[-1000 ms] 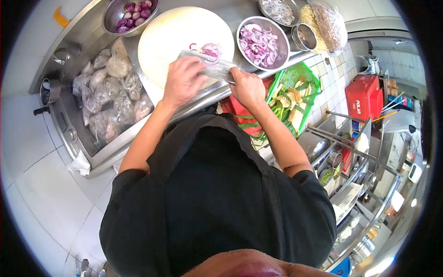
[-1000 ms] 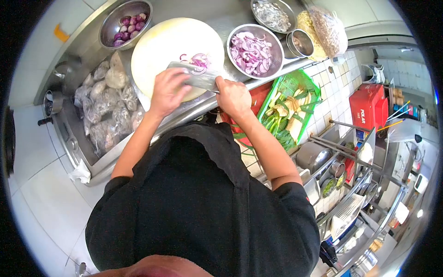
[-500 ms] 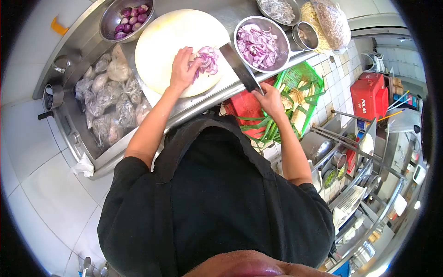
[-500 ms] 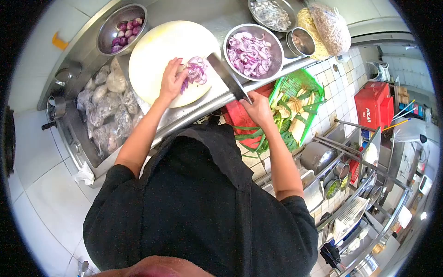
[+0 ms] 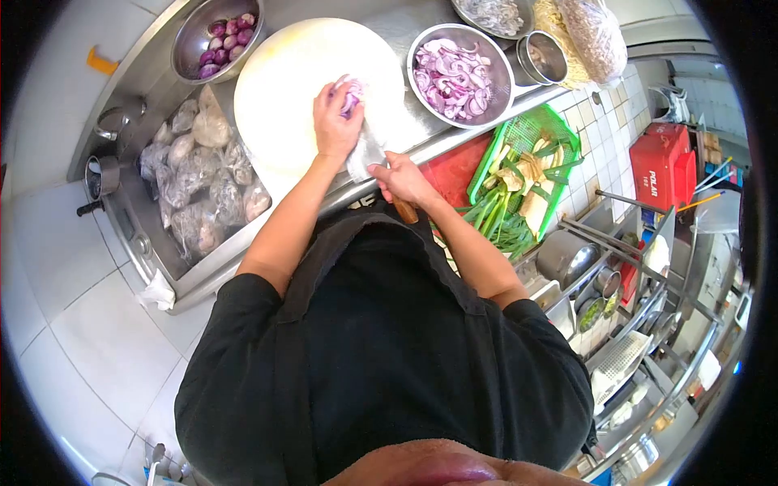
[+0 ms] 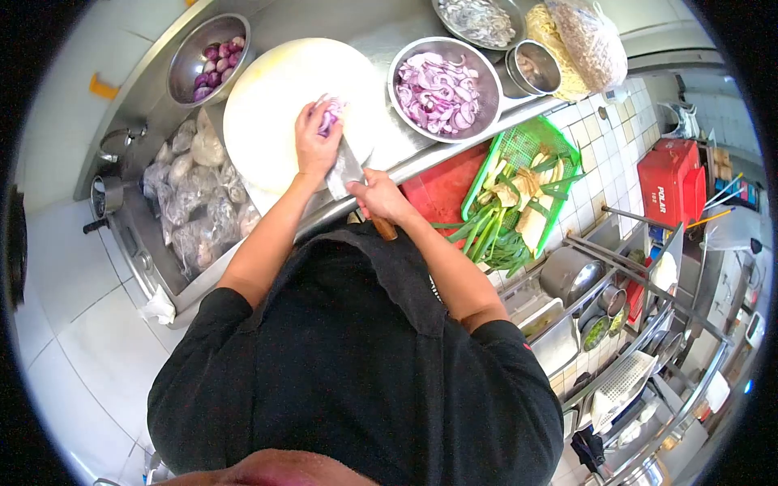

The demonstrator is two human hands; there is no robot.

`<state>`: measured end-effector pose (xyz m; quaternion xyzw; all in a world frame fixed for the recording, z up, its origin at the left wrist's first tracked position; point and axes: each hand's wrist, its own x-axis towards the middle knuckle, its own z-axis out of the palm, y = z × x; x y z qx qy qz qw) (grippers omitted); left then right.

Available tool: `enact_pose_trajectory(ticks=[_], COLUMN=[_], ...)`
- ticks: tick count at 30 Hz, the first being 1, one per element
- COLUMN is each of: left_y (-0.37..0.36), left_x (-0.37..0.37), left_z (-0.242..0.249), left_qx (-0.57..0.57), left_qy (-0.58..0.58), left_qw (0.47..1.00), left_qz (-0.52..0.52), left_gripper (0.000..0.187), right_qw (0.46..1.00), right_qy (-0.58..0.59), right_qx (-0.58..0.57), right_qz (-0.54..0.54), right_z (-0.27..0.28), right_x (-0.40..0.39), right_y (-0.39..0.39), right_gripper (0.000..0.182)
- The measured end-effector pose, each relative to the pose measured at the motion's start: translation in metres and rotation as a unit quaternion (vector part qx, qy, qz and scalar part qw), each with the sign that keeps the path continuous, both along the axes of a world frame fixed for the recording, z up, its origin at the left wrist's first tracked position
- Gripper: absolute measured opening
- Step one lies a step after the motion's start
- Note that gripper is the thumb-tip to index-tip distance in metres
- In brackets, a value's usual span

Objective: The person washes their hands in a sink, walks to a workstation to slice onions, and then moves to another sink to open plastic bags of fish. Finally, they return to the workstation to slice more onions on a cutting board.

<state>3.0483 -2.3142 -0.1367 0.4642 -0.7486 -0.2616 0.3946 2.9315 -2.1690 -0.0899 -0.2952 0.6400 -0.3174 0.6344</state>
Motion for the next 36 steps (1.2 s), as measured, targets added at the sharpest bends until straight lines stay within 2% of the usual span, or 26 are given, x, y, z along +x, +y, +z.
enact_pose_trajectory(ticks=[3, 6, 7, 10, 12, 15, 18, 19, 21, 24, 26, 28, 30, 33, 36], left_y=[-0.003, -0.006, -0.005, -0.004, -0.005, -0.003, -0.003, -0.006, -0.008, -0.036, -0.06, -0.07, -0.06, -0.029, 0.002], left_x=[-0.002, -0.026, -0.041, -0.101, -0.148, -0.204, -0.236, -0.242, -0.228, -0.176, -0.119, -0.058, -0.01, 0.045, 0.065], left_z=[0.004, 0.024, 0.033, 0.055, 0.044, 0.033, -0.003, -0.015, 0.005, 0.012, 0.016, 0.01, 0.007, -0.006, -0.001], left_qx=[0.012, -0.007, 0.018, 0.008, -0.01, -0.012, -0.118, -0.105, -0.087, -0.073, -0.054, -0.044, -0.031, 0.005, 0.01], left_qy=[0.066, 0.099, 0.126, 0.123, 0.109, 0.061, -0.108, -0.132, -0.082, 0.012, -0.059, -0.251, -0.298, -0.22, -0.18], left_qw=[0.998, 0.995, 0.991, 0.985, 0.977, 0.966, 0.967, 0.964, 0.966, 0.969, 0.977, 0.955, 0.942, 0.947, 0.971], left_qz=[0.015, -0.024, -0.043, -0.12, -0.181, -0.253, -0.196, -0.206, -0.228, -0.238, -0.197, -0.151, -0.149, -0.233, -0.154], left_gripper=[0.044, 0.047, 0.048, 0.049, 0.047, 0.048, 0.051, 0.054, 0.052, 0.039, 0.031, 0.043, 0.047, 0.049, 0.052], right_qw=[1.0, 0.999, 0.999, 0.992, 0.983, 0.968, 0.949, 0.942, 0.929, 0.94, 0.957, 0.97, 0.983, 0.994, 0.998], right_qy=[-0.009, -0.001, -0.016, -0.003, 0.019, 0.059, 0.095, 0.115, 0.15, 0.121, 0.059, -0.02, -0.019, -0.012, 0.0], right_qx=[-0.021, -0.043, -0.041, -0.048, -0.049, -0.034, -0.02, -0.024, -0.033, -0.039, -0.056, -0.052, -0.056, -0.05, -0.023], right_qz=[0.003, -0.005, -0.03, -0.121, -0.174, -0.242, -0.3, -0.313, -0.337, -0.318, -0.28, -0.236, -0.171, -0.098, -0.065], right_z=[0.019, 0.046, 0.052, 0.067, 0.074, 0.07, 0.075, 0.076, 0.077, 0.081, 0.071, 0.067, 0.048, 0.021, 0.001], right_x=[-0.005, -0.025, -0.033, -0.06, -0.079, -0.105, -0.113, -0.111, -0.11, -0.11, -0.108, -0.103, -0.097, -0.084, -0.073], right_y=[-0.001, 0.005, 0.009, 0.022, 0.031, 0.05, 0.081, 0.091, 0.106, 0.111, 0.106, 0.089, 0.069, 0.04, 0.023], right_gripper=[0.026, 0.025, 0.018, 0.015, 0.016, 0.016, 0.015, 0.014, 0.011, 0.009, 0.01, 0.011, 0.013, 0.013, 0.013])
